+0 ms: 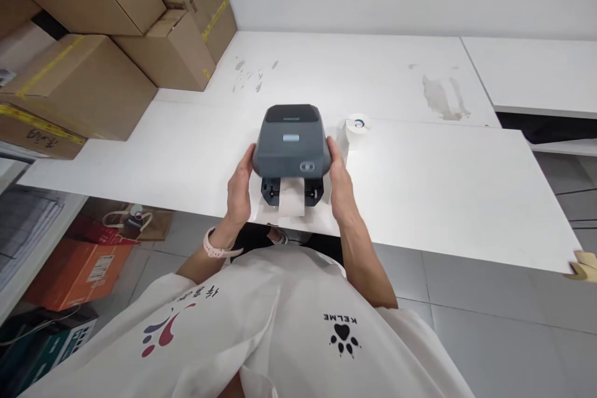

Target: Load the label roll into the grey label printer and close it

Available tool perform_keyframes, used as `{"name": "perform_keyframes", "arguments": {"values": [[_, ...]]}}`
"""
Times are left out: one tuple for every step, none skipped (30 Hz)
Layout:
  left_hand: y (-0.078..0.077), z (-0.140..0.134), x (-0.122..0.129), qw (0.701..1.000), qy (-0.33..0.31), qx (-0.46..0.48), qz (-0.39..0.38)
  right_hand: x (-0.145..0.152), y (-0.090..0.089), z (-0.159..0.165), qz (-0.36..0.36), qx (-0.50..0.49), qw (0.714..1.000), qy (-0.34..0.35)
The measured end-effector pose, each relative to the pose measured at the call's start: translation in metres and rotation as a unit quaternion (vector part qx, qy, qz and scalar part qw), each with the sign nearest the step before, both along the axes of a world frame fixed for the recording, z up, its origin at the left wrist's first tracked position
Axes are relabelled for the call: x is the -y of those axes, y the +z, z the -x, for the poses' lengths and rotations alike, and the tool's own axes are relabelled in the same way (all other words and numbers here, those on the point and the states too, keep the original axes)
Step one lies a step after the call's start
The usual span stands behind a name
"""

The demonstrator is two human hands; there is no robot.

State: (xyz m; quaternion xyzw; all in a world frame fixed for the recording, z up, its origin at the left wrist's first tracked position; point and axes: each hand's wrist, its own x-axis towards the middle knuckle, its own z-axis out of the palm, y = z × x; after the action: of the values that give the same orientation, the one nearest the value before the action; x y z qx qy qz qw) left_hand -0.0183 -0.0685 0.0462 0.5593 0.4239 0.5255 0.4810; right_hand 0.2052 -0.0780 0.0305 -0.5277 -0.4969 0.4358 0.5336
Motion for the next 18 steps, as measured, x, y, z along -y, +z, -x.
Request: {"name": "perform_keyframes", "arguments": {"values": [[0.005, -0.001, -0.011, 1.0, 0.002, 0.013, -0.012, -0.009, 0.008, -0.001, -0.028, 0.009, 1.0, -0.006], [0.008, -0.002, -0.023, 1.0, 0.003, 0.019, -0.015, -0.02, 0.016, -0.003, -0.056, 0.023, 0.998, -0.011], [0.009, -0.003, -0.036, 1.0, 0.009, 0.019, -0.017, -0.032, 0.025, -0.003, -0.076, 0.044, 0.996, -0.007], [0.008, -0.004, -0.048, 1.0, 0.014, 0.013, -0.016, -0.045, 0.032, -0.004, -0.093, 0.068, 0.993, -0.005], [0.004, -0.005, -0.059, 1.0, 0.017, 0.003, -0.009, -0.058, 0.038, -0.004, -0.107, 0.093, 0.99, -0.005], [-0.001, -0.007, -0.068, 1.0, 0.019, -0.014, 0.013, -0.071, 0.043, -0.005, -0.116, 0.12, 0.986, -0.006], [-0.009, -0.009, -0.076, 0.998, 0.017, -0.037, 0.041, -0.084, 0.046, -0.006, -0.121, 0.147, 0.982, -0.008], [-0.016, -0.011, -0.081, 0.996, 0.011, -0.061, 0.068, -0.095, 0.047, -0.007, -0.123, 0.171, 0.978, -0.01], [-0.024, -0.012, -0.084, 0.993, -0.002, -0.083, 0.089, -0.104, 0.048, -0.008, -0.124, 0.194, 0.973, -0.015], [-0.031, -0.014, -0.086, 0.99, -0.012, -0.098, 0.105, -0.11, 0.049, -0.008, -0.127, 0.218, 0.967, -0.021], [-0.035, -0.016, -0.086, 0.987, -0.018, -0.109, 0.116, -0.114, 0.05, -0.008, -0.134, 0.244, 0.96, -0.031], [-0.038, -0.017, -0.085, 0.985, -0.018, -0.119, 0.123, -0.116, 0.051, -0.006, -0.142, 0.274, 0.95, -0.042], [-0.04, -0.018, -0.084, 0.983, -0.011, -0.129, 0.126, -0.116, 0.053, -0.004, -0.149, 0.311, 0.937, -0.047], [-0.04, -0.019, -0.082, 0.982, -0.002, -0.142, 0.128, -0.114, 0.055, -0.001, -0.15, 0.355, 0.922, -0.037], [-0.039, -0.02, -0.082, 0.979, 0.006, -0.155, 0.13, -0.112, 0.056, 0.003, -0.144, 0.405, 0.903, -0.008], [-0.037, -0.02, -0.081, 0.977, 0.012, -0.167, 0.131, -0.11, 0.057, 0.009, -0.127, 0.462, 0.877, 0.041], [-0.036, -0.02, -0.081, 0.975, 0.015, -0.178, 0.131, -0.109, 0.058, 0.014, -0.103, 0.527, 0.837, 0.108], [-0.036, -0.02, -0.082, 0.974, 0.016, -0.185, 0.132, -0.109, 0.057, 0.02, -0.076, 0.59, 0.784, 0.177]]}}
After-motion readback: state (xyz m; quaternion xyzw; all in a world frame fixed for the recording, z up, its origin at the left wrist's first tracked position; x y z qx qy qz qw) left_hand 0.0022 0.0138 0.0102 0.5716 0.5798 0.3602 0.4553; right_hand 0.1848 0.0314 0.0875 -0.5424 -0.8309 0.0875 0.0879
